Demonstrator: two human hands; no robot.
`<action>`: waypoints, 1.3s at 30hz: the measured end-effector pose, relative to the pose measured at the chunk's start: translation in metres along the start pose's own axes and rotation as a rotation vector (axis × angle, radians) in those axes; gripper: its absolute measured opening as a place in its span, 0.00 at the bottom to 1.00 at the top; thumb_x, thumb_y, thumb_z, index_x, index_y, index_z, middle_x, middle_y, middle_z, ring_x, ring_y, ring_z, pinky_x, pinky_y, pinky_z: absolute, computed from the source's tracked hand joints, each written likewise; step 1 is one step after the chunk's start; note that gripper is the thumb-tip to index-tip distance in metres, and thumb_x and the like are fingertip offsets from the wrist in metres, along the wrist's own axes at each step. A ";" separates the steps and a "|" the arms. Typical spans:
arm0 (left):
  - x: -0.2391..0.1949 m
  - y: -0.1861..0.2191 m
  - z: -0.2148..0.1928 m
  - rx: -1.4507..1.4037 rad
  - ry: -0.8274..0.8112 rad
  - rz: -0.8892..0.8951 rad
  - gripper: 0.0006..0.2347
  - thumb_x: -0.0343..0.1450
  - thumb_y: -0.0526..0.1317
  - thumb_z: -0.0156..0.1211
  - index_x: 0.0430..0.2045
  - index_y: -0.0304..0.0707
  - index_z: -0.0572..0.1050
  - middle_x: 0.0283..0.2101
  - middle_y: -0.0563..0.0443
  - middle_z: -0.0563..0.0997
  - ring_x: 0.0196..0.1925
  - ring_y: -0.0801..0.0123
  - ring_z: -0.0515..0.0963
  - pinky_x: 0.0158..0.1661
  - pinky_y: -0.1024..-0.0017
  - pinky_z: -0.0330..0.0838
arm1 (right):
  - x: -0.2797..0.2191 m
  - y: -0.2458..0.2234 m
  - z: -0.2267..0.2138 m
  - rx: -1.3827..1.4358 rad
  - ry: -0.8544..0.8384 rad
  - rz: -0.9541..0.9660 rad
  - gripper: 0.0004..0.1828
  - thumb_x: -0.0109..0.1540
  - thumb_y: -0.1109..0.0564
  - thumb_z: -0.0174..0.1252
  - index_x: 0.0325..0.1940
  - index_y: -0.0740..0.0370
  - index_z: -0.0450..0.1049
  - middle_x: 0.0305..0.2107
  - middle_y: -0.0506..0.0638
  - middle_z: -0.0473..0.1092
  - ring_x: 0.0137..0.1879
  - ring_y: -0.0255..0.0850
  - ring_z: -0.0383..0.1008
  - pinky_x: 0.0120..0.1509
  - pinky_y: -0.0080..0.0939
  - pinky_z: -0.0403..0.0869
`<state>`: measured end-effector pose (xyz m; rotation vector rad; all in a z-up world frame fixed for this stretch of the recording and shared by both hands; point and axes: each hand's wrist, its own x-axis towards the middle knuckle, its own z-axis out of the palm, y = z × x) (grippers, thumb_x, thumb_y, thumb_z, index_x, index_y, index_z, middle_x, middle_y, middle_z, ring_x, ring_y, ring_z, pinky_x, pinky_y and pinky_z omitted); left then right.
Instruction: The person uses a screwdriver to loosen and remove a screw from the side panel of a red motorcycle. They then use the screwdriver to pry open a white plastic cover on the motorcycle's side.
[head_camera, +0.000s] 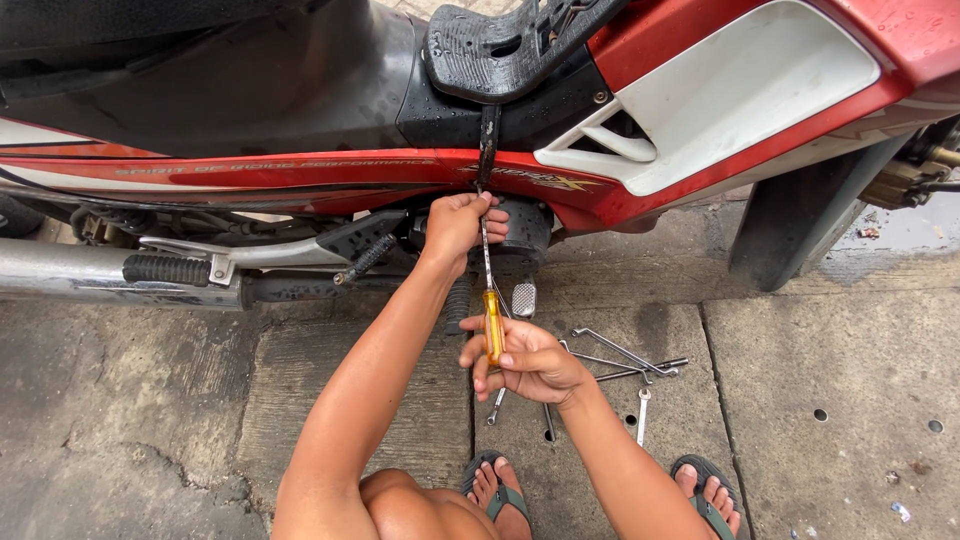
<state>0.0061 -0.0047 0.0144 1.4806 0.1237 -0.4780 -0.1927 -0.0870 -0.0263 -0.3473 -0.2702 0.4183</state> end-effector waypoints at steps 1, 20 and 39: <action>0.001 -0.001 0.000 0.001 0.001 0.000 0.12 0.77 0.38 0.50 0.41 0.22 0.75 0.34 0.31 0.85 0.28 0.58 0.87 0.31 0.64 0.87 | 0.000 0.003 -0.007 0.001 -0.001 0.000 0.34 0.59 0.66 0.59 0.68 0.77 0.57 0.43 0.72 0.70 0.42 0.59 0.81 0.45 0.60 0.83; 0.020 -0.021 -0.012 -0.125 -0.136 0.015 0.15 0.80 0.38 0.40 0.49 0.19 0.70 0.39 0.25 0.84 0.32 0.51 0.88 0.35 0.57 0.88 | 0.006 0.021 -0.035 0.106 0.066 -0.001 0.28 0.67 0.59 0.48 0.69 0.76 0.60 0.47 0.73 0.73 0.49 0.60 0.80 0.56 0.60 0.80; 0.007 -0.007 -0.001 0.084 0.026 0.116 0.13 0.77 0.35 0.50 0.46 0.16 0.75 0.35 0.27 0.84 0.28 0.56 0.88 0.30 0.64 0.89 | 0.018 0.026 -0.026 -0.172 0.362 -0.019 0.12 0.65 0.60 0.60 0.49 0.66 0.67 0.30 0.63 0.76 0.31 0.52 0.83 0.36 0.46 0.83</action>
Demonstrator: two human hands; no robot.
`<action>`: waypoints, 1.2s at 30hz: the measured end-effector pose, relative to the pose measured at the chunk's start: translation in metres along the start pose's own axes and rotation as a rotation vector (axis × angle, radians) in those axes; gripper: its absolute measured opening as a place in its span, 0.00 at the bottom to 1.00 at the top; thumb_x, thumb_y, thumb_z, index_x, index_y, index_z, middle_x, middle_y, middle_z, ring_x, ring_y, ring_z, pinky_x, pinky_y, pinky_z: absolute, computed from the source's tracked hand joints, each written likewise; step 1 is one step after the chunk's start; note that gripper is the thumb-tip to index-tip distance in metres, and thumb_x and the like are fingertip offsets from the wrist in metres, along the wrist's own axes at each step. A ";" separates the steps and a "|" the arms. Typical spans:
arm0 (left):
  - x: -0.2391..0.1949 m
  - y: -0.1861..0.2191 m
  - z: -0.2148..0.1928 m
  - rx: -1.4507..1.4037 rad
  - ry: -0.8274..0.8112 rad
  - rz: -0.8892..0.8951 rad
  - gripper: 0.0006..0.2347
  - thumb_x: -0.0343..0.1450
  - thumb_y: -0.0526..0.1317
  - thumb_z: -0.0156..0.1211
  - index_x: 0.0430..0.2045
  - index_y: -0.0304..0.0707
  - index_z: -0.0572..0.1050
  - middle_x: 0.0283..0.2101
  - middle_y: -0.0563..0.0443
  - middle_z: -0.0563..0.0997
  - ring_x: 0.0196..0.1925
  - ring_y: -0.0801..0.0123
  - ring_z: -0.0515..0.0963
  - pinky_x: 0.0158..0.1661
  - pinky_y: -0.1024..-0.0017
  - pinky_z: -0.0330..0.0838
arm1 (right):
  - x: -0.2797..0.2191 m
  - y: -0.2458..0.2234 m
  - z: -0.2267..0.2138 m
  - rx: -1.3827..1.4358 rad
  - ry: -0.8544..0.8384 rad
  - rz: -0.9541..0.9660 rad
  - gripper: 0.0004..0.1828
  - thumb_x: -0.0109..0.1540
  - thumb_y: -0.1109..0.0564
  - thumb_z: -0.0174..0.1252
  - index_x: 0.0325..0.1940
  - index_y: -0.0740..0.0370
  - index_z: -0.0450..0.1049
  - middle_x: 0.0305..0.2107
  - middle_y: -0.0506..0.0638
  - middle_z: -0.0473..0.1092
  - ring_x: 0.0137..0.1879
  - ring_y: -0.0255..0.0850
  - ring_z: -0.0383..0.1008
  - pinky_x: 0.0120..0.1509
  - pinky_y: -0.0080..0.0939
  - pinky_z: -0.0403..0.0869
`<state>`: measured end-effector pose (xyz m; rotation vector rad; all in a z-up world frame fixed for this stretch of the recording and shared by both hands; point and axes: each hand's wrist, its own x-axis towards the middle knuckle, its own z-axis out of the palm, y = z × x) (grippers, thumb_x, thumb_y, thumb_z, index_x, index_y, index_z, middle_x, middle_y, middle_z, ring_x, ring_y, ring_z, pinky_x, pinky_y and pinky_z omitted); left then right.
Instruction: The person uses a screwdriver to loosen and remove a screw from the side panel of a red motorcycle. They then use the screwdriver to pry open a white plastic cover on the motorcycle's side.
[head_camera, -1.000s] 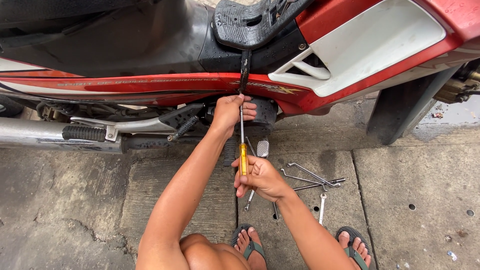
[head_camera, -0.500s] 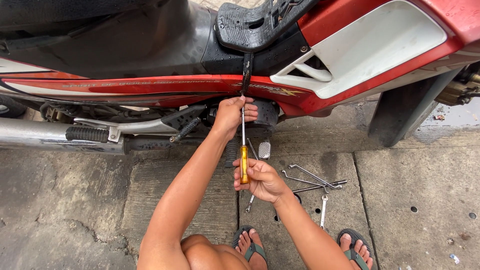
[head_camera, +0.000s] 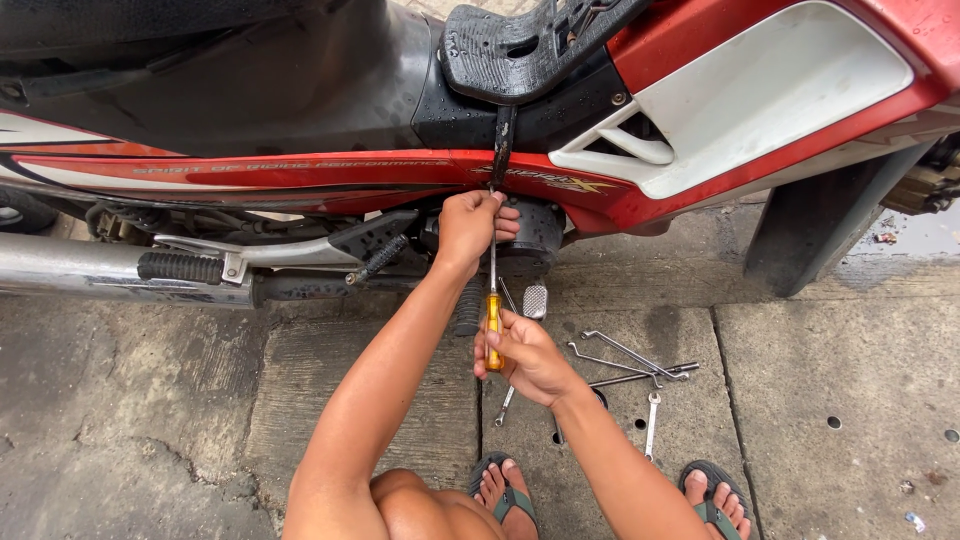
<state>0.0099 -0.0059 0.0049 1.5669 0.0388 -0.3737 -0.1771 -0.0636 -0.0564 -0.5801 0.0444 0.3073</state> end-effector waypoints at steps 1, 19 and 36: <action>-0.004 0.004 0.001 -0.002 0.000 0.000 0.13 0.77 0.35 0.50 0.46 0.16 0.75 0.35 0.27 0.84 0.28 0.56 0.88 0.30 0.64 0.89 | -0.004 -0.009 0.005 -0.002 0.000 0.001 0.12 0.65 0.60 0.60 0.49 0.66 0.67 0.30 0.63 0.76 0.31 0.52 0.83 0.36 0.46 0.83; -0.025 0.032 0.003 0.030 -0.043 -0.047 0.17 0.79 0.35 0.41 0.52 0.13 0.70 0.39 0.27 0.84 0.34 0.56 0.88 0.36 0.64 0.89 | -0.005 -0.009 0.005 -0.058 0.021 -0.015 0.22 0.57 0.73 0.64 0.53 0.78 0.67 0.32 0.67 0.76 0.30 0.59 0.82 0.25 0.47 0.84; -0.023 0.024 0.006 0.016 0.005 0.001 0.16 0.79 0.35 0.42 0.52 0.12 0.69 0.44 0.23 0.82 0.36 0.53 0.88 0.38 0.63 0.87 | -0.023 -0.039 0.030 -0.098 -0.211 0.046 0.30 0.61 0.71 0.57 0.68 0.75 0.62 0.50 0.66 0.75 0.55 0.53 0.79 0.55 0.54 0.82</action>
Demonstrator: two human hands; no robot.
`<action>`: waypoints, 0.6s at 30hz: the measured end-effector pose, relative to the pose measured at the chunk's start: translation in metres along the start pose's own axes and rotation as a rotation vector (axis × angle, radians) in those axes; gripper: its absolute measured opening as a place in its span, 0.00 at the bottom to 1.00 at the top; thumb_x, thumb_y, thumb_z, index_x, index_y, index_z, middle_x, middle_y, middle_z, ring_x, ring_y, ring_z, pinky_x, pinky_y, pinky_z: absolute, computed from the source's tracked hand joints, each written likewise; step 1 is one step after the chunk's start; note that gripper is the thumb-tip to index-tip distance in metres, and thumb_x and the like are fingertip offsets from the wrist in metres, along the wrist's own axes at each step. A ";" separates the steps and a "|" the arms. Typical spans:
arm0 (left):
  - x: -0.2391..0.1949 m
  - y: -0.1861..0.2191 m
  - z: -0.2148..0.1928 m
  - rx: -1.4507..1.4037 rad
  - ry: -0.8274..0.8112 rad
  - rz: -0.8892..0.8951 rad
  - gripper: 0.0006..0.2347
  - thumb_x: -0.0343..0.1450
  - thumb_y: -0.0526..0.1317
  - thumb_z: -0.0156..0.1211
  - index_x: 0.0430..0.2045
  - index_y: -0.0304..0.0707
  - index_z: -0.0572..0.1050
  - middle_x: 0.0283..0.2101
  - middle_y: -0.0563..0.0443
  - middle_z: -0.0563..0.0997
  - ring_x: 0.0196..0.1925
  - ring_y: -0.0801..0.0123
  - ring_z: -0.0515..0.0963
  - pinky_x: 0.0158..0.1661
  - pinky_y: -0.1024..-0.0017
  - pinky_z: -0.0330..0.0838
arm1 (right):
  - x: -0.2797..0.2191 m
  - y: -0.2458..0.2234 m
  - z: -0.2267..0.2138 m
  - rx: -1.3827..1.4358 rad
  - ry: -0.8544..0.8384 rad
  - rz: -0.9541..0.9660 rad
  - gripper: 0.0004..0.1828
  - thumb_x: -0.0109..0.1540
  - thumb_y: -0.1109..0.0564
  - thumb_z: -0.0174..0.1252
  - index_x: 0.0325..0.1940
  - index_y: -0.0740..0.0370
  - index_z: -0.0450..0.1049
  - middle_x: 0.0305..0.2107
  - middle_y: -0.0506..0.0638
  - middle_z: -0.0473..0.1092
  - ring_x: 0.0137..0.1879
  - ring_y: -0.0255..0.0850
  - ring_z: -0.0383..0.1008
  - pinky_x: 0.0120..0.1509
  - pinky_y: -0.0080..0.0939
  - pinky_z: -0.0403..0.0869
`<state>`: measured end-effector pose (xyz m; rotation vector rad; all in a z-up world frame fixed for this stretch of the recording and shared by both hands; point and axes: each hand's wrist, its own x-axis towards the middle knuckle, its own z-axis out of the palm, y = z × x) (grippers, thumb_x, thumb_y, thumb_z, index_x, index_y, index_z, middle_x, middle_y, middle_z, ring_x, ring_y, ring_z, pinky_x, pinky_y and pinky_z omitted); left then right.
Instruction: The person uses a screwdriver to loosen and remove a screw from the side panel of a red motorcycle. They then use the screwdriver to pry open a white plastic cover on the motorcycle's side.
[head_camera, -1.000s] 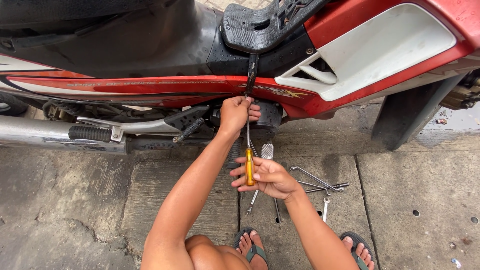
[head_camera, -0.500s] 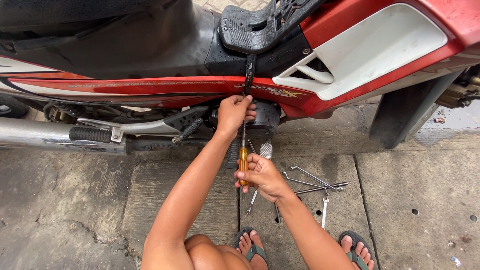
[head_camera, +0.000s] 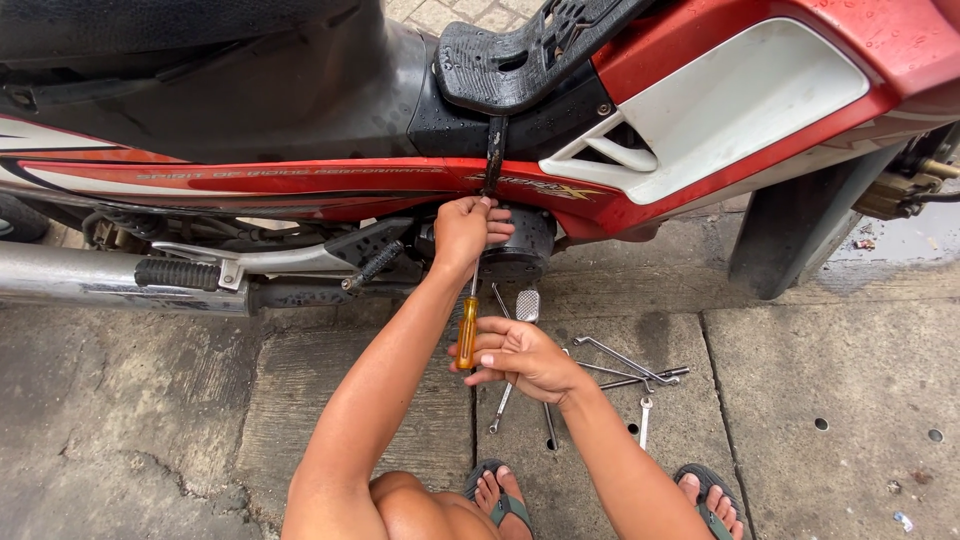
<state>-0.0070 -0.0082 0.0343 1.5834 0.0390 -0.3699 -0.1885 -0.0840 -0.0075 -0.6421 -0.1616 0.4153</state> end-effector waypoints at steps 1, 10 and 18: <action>0.001 -0.001 0.000 0.000 -0.001 0.000 0.16 0.79 0.35 0.42 0.52 0.12 0.69 0.44 0.23 0.82 0.36 0.53 0.88 0.38 0.63 0.87 | 0.001 0.003 -0.004 -0.001 0.001 -0.001 0.30 0.61 0.71 0.57 0.68 0.75 0.62 0.50 0.66 0.75 0.55 0.53 0.79 0.55 0.54 0.82; -0.001 0.005 0.001 -0.010 -0.006 -0.025 0.16 0.79 0.35 0.42 0.52 0.14 0.69 0.44 0.23 0.83 0.35 0.50 0.88 0.37 0.61 0.87 | 0.007 0.028 -0.024 0.160 -0.002 -0.077 0.27 0.61 0.71 0.55 0.65 0.81 0.64 0.44 0.71 0.75 0.47 0.57 0.82 0.50 0.51 0.84; 0.002 0.007 0.008 0.252 0.093 0.025 0.17 0.76 0.38 0.53 0.52 0.15 0.72 0.43 0.29 0.84 0.37 0.57 0.88 0.39 0.62 0.87 | 0.005 0.034 -0.036 0.212 0.073 -0.039 0.15 0.64 0.69 0.58 0.55 0.74 0.69 0.40 0.66 0.76 0.42 0.62 0.82 0.48 0.65 0.82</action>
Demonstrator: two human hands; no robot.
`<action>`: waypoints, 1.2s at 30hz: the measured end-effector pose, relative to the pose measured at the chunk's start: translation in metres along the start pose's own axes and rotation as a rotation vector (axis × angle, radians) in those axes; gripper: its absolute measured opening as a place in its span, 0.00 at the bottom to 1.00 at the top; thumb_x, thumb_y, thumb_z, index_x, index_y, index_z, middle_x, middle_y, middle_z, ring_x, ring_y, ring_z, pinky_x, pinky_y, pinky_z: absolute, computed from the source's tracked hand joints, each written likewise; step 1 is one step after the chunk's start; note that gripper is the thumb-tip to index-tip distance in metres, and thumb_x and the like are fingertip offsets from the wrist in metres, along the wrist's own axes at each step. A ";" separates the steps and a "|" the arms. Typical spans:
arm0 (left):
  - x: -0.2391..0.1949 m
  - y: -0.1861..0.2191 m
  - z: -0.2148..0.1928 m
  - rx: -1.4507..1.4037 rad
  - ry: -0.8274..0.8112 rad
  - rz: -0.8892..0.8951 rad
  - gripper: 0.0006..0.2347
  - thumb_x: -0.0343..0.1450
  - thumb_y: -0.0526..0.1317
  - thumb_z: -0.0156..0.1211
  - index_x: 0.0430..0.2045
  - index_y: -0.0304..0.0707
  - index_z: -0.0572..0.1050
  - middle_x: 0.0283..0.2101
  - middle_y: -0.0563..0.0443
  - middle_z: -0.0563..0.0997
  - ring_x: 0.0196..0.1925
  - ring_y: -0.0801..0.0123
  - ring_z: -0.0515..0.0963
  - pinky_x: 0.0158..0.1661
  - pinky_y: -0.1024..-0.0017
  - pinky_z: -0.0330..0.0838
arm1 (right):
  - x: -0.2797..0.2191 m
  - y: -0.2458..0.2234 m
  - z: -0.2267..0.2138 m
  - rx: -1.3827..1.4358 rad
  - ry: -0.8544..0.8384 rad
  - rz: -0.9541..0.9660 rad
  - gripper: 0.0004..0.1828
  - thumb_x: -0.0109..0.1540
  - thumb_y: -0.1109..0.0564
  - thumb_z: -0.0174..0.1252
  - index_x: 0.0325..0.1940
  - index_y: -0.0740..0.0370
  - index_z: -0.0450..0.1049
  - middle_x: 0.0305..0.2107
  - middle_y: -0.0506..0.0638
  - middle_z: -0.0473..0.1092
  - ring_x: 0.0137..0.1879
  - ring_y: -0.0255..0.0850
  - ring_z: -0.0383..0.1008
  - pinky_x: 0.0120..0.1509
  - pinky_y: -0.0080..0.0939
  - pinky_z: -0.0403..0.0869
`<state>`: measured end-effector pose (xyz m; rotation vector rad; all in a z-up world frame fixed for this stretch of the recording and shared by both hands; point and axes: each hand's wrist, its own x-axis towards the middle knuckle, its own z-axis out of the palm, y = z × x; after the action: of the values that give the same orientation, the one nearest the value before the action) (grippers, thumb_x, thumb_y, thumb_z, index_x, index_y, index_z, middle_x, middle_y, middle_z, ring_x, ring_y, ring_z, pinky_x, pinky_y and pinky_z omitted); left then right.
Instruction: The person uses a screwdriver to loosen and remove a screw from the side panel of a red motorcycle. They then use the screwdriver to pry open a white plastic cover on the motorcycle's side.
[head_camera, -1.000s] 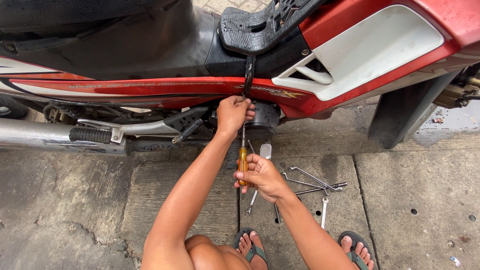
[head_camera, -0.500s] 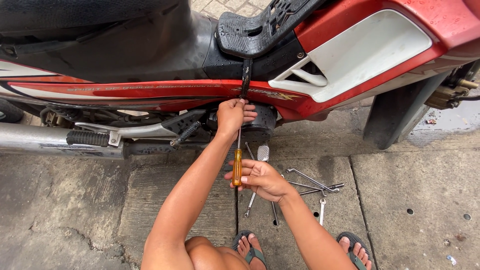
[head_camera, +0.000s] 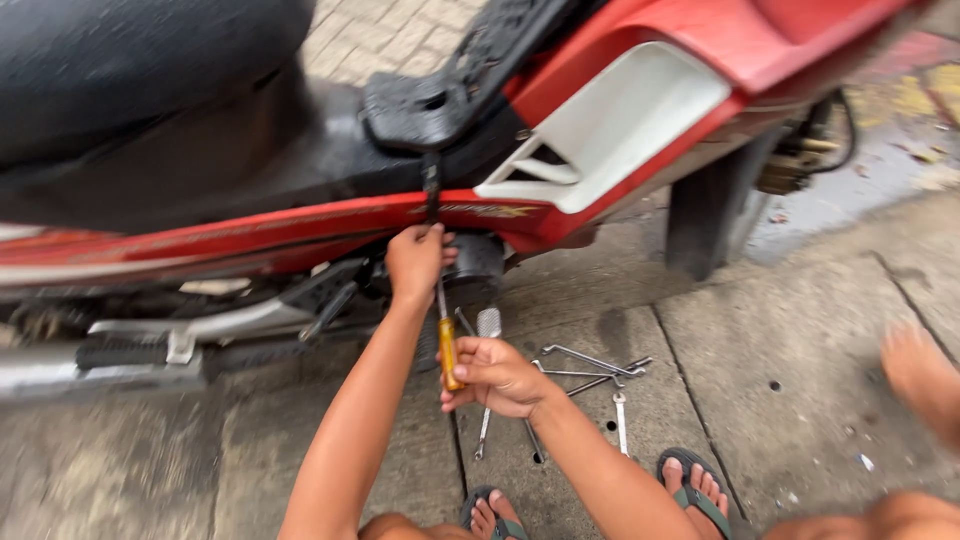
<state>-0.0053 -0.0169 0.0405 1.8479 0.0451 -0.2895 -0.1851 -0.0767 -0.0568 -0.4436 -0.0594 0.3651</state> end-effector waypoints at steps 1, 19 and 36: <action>-0.004 0.004 0.000 0.002 -0.036 0.016 0.17 0.76 0.38 0.53 0.52 0.15 0.72 0.43 0.29 0.84 0.37 0.57 0.88 0.39 0.62 0.87 | -0.001 -0.002 0.002 -0.008 0.015 -0.035 0.15 0.64 0.69 0.58 0.55 0.74 0.69 0.40 0.66 0.76 0.42 0.62 0.82 0.48 0.65 0.82; -0.028 0.032 -0.005 0.019 0.098 -0.100 0.11 0.76 0.40 0.53 0.34 0.32 0.81 0.34 0.50 0.87 0.25 0.73 0.82 0.34 0.76 0.81 | -0.009 -0.018 0.038 -0.186 0.134 0.015 0.19 0.62 0.66 0.64 0.55 0.66 0.68 0.31 0.51 0.70 0.37 0.40 0.74 0.40 0.42 0.79; -0.031 0.034 -0.007 -0.217 0.109 -0.174 0.13 0.76 0.38 0.47 0.42 0.26 0.80 0.39 0.42 0.87 0.31 0.62 0.84 0.37 0.70 0.82 | -0.021 -0.045 0.065 -0.123 0.066 0.179 0.21 0.70 0.62 0.47 0.68 0.70 0.65 0.46 0.71 0.73 0.31 0.44 0.72 0.31 0.34 0.72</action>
<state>-0.0276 -0.0172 0.0811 1.6446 0.3032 -0.2925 -0.1989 -0.0956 0.0215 -0.5840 0.0227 0.5242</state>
